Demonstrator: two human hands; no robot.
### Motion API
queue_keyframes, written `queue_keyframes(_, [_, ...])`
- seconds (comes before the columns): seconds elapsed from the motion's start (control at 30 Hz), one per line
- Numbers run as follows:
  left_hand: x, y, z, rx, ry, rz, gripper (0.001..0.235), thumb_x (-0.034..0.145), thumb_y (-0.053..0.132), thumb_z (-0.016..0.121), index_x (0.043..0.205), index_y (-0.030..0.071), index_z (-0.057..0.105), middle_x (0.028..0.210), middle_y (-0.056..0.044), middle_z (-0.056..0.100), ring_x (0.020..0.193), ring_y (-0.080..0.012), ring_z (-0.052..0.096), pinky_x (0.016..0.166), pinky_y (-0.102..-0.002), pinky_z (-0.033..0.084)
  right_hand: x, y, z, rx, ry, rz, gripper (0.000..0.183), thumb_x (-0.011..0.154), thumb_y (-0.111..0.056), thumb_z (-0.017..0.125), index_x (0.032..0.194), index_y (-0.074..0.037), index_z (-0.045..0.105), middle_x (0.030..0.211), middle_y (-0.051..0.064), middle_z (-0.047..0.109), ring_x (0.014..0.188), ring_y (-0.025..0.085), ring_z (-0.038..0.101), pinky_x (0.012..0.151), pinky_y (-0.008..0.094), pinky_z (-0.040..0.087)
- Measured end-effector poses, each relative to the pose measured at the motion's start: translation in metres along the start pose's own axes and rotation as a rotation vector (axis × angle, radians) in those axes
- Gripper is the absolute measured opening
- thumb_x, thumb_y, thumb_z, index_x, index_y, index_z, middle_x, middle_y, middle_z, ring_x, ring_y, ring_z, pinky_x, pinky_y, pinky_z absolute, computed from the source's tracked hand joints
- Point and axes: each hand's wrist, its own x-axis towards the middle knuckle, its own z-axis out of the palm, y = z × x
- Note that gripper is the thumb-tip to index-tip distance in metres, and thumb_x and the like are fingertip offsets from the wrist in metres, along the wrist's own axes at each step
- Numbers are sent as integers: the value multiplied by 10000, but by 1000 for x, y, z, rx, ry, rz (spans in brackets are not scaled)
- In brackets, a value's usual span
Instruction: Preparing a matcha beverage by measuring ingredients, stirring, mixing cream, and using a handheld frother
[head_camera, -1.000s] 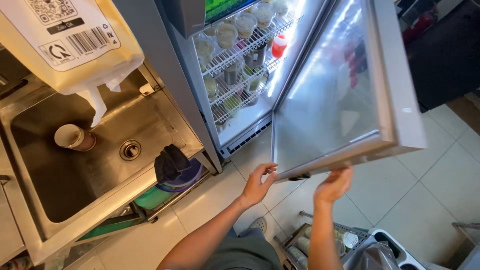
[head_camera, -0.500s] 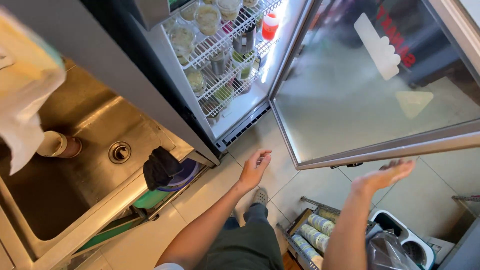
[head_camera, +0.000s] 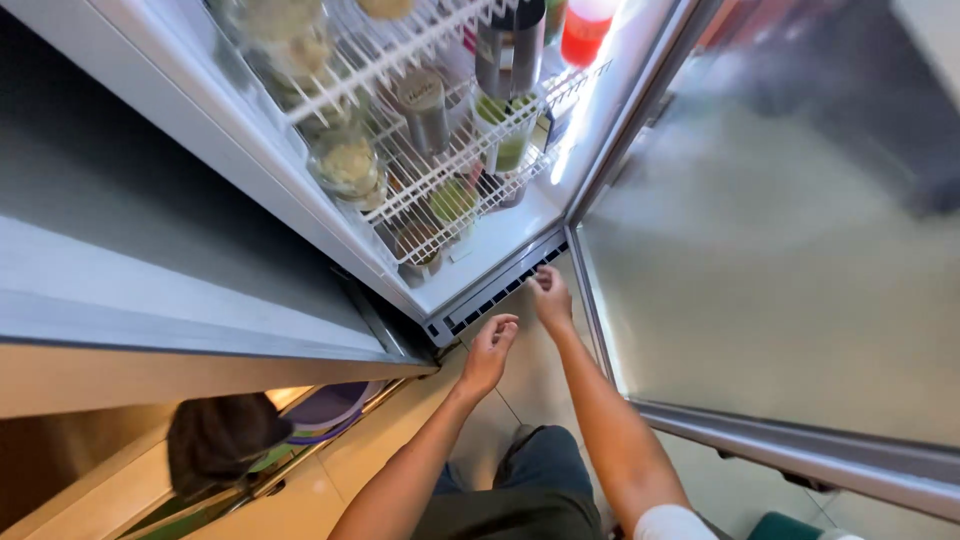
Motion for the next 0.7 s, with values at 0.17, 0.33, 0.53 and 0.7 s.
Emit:
queue_keyframes(0.17, [65,-122,8,-120,37,110,371,1038,353,562,1236,50,646,1129,-71,681,967,-158,599,889,-302,495,178,21,77,-176,220,-549,639,735,-199,903,1267,-2,610,1108,185,669,1026,325,642,899,422,515])
queue_keyframes(0.33, [82,-220,14,-83,8,102,348,1029,340,568,1223,65,657,1122,-74,696,1011,-166,648,912,-326,517,273,-8,136,212,220,-461,179,882,-129,660,986,-17,753,836,87,748,790,224,712,714,381,561])
queue_keyframes(0.53, [62,-251,16,37,-143,182,304,999,279,610,1193,58,685,1139,-97,692,1045,-221,681,927,-366,539,231,-18,108,745,116,-510,299,913,-83,825,1149,54,704,1034,89,780,936,155,727,844,300,573])
queue_keyframes(0.7, [42,-187,17,77,-206,179,272,993,248,619,1174,61,700,1126,-93,705,1031,-223,684,930,-368,527,144,-13,50,629,180,-396,376,864,-119,850,1173,28,694,1067,36,739,942,110,685,820,274,551])
